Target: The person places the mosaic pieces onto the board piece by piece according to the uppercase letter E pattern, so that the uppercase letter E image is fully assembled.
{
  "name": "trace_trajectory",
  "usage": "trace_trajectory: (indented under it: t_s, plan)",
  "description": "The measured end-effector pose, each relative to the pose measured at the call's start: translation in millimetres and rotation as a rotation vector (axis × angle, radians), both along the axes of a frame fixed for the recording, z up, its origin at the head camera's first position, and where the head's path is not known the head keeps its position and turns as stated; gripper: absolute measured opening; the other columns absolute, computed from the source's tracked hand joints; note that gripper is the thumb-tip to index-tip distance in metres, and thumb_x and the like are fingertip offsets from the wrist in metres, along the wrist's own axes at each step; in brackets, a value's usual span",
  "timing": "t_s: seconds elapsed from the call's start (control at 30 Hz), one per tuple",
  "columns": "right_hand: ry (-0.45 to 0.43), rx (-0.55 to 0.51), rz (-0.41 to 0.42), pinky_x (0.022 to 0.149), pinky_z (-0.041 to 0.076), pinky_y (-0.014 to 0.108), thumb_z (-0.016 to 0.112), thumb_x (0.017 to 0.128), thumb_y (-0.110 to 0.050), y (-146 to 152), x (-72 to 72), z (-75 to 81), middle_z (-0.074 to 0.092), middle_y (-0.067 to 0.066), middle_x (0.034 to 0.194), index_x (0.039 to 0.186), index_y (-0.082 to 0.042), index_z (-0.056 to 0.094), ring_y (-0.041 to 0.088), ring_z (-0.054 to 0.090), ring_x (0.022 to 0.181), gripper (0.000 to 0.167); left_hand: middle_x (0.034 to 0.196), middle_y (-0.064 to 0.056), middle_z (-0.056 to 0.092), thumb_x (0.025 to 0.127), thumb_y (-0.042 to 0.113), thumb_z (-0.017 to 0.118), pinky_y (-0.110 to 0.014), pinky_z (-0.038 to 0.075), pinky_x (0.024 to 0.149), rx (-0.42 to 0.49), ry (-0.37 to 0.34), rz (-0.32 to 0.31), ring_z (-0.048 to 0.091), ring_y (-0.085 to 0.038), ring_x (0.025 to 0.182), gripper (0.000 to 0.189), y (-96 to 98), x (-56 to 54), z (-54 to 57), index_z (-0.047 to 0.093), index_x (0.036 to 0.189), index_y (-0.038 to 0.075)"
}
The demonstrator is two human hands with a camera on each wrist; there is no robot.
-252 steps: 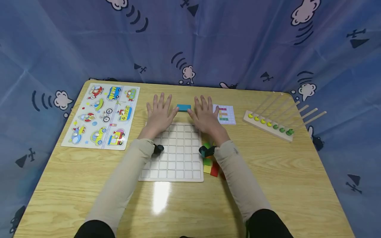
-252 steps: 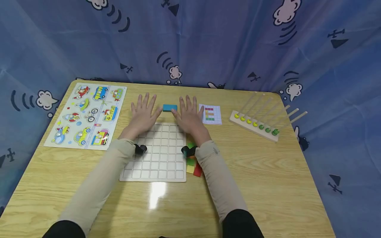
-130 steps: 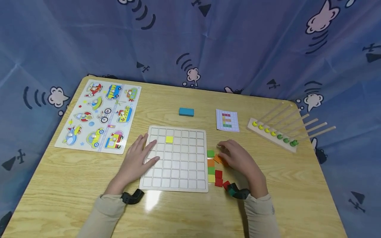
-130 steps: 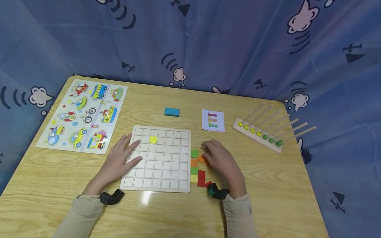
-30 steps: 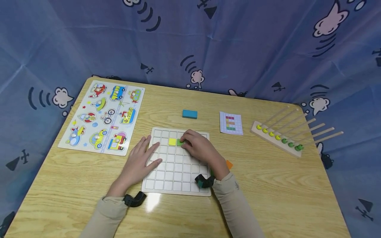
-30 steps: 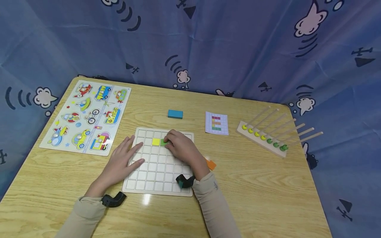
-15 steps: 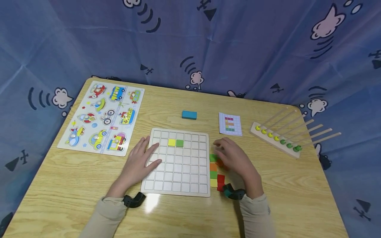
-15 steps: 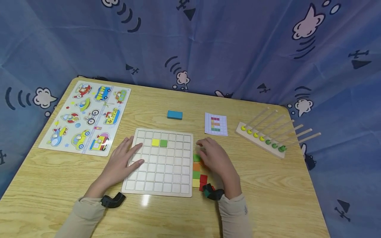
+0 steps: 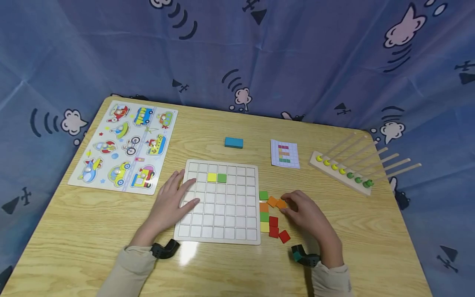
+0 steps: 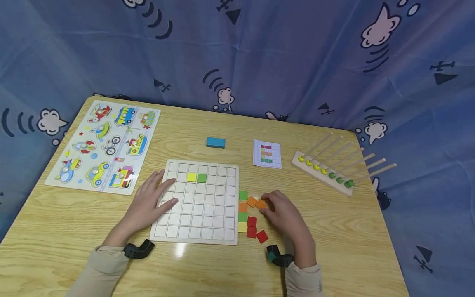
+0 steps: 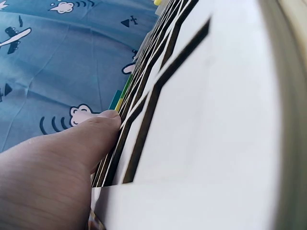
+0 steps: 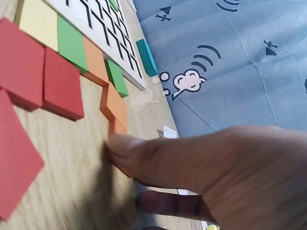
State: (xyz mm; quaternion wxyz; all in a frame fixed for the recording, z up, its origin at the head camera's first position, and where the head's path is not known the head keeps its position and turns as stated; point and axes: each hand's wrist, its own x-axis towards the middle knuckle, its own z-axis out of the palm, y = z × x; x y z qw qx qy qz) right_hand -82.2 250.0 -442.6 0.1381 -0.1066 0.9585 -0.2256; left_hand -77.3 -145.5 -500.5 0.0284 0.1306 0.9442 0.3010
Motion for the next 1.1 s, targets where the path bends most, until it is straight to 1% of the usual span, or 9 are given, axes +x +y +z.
trace_trajectory:
  t_s: [0.13,0.27,0.4,0.5,0.6,0.7,0.83,0.93,1.1]
  plan:
    - [0.013,0.016,-0.021,0.086,0.050,0.042,0.071,0.087,-0.014,-3,0.1,1.0,0.061,0.006,0.108,0.115,-0.005,0.064,0.020,0.055,0.093,0.030,0.160,-0.011,0.016,0.092,0.057,0.052,-0.057,0.011,0.116,-0.002,-0.001,-0.001,0.007,-0.033,0.147,0.064,0.3,-0.4,-0.4,0.040,0.145,0.024]
    - [0.009,0.033,-0.032,0.089,0.050,0.045,0.071,0.087,-0.014,-4,-0.4,2.3,0.060,0.008,0.110,0.117,-0.005,0.063,0.022,0.055,0.095,0.032,0.160,-0.011,0.016,0.092,0.057,0.052,-0.057,0.011,0.116,-0.004,0.001,0.001,0.007,-0.033,0.147,0.063,0.8,-0.8,0.1,0.040,0.145,0.024]
    - [0.020,0.027,-0.040,0.088,0.050,0.044,0.070,0.087,-0.013,-3,-0.8,1.1,0.060,0.008,0.111,0.118,-0.005,0.063,0.022,0.054,0.094,0.033,0.160,-0.011,0.016,0.092,0.056,0.052,-0.057,0.011,0.116,-0.005,0.000,0.002,0.007,-0.033,0.147,0.063,0.5,-1.4,0.9,0.040,0.146,0.024]
    - [0.043,0.018,-0.045,0.083,0.051,0.041,0.069,0.088,-0.013,-1,-1.7,0.0,0.059,0.009,0.110,0.119,-0.004,0.062,0.021,0.053,0.092,0.033,0.159,-0.011,0.016,0.092,0.054,0.053,-0.057,0.011,0.115,-0.005,0.004,0.002,0.007,-0.033,0.147,0.063,0.3,-2.0,1.1,0.040,0.146,0.024]
    - [0.088,0.007,-0.043,0.078,0.050,0.037,0.069,0.089,-0.015,-1,-3.5,0.0,0.058,0.007,0.109,0.119,-0.004,0.062,0.020,0.052,0.088,0.033,0.159,-0.011,0.017,0.093,0.054,0.053,-0.057,0.012,0.115,-0.004,0.011,0.000,0.008,-0.034,0.147,0.063,0.9,-2.4,0.9,0.040,0.146,0.023]
    - [0.142,-0.028,-0.030,0.077,0.052,0.035,0.069,0.088,-0.014,-7,-6.4,2.3,0.058,0.006,0.108,0.119,-0.005,0.061,0.018,0.054,0.087,0.033,0.159,-0.012,0.017,0.093,0.054,0.053,-0.058,0.012,0.115,0.002,0.016,-0.005,0.009,-0.034,0.147,0.063,1.9,-1.8,0.3,0.040,0.146,0.023]
    - [0.152,-0.077,0.002,0.078,0.053,0.036,0.069,0.088,-0.014,-26,-13.7,7.2,0.058,0.005,0.110,0.120,-0.006,0.061,0.017,0.057,0.089,0.034,0.159,-0.012,0.017,0.092,0.056,0.052,-0.059,0.012,0.114,-0.001,0.010,-0.005,0.009,-0.034,0.147,0.064,2.0,0.4,-1.3,0.040,0.146,0.024]
    - [0.123,-0.091,0.040,0.079,0.052,0.035,0.068,0.090,-0.017,-44,-22.7,9.8,0.058,0.003,0.111,0.121,-0.008,0.060,0.017,0.056,0.090,0.034,0.160,-0.010,0.015,0.093,0.057,0.050,-0.057,0.011,0.115,-0.014,0.001,-0.001,0.007,-0.033,0.147,0.064,1.2,1.6,-2.5,0.038,0.147,0.025]
    - [0.092,-0.123,0.113,0.072,0.048,0.030,0.066,0.091,-0.019,-72,-42.4,7.5,0.058,-0.001,0.105,0.115,-0.012,0.061,0.016,0.053,0.084,0.025,0.160,-0.010,0.015,0.093,0.058,0.049,-0.057,0.011,0.116,-0.017,0.003,-0.004,0.007,-0.033,0.147,0.065,-0.1,1.4,-2.7,0.038,0.147,0.025]
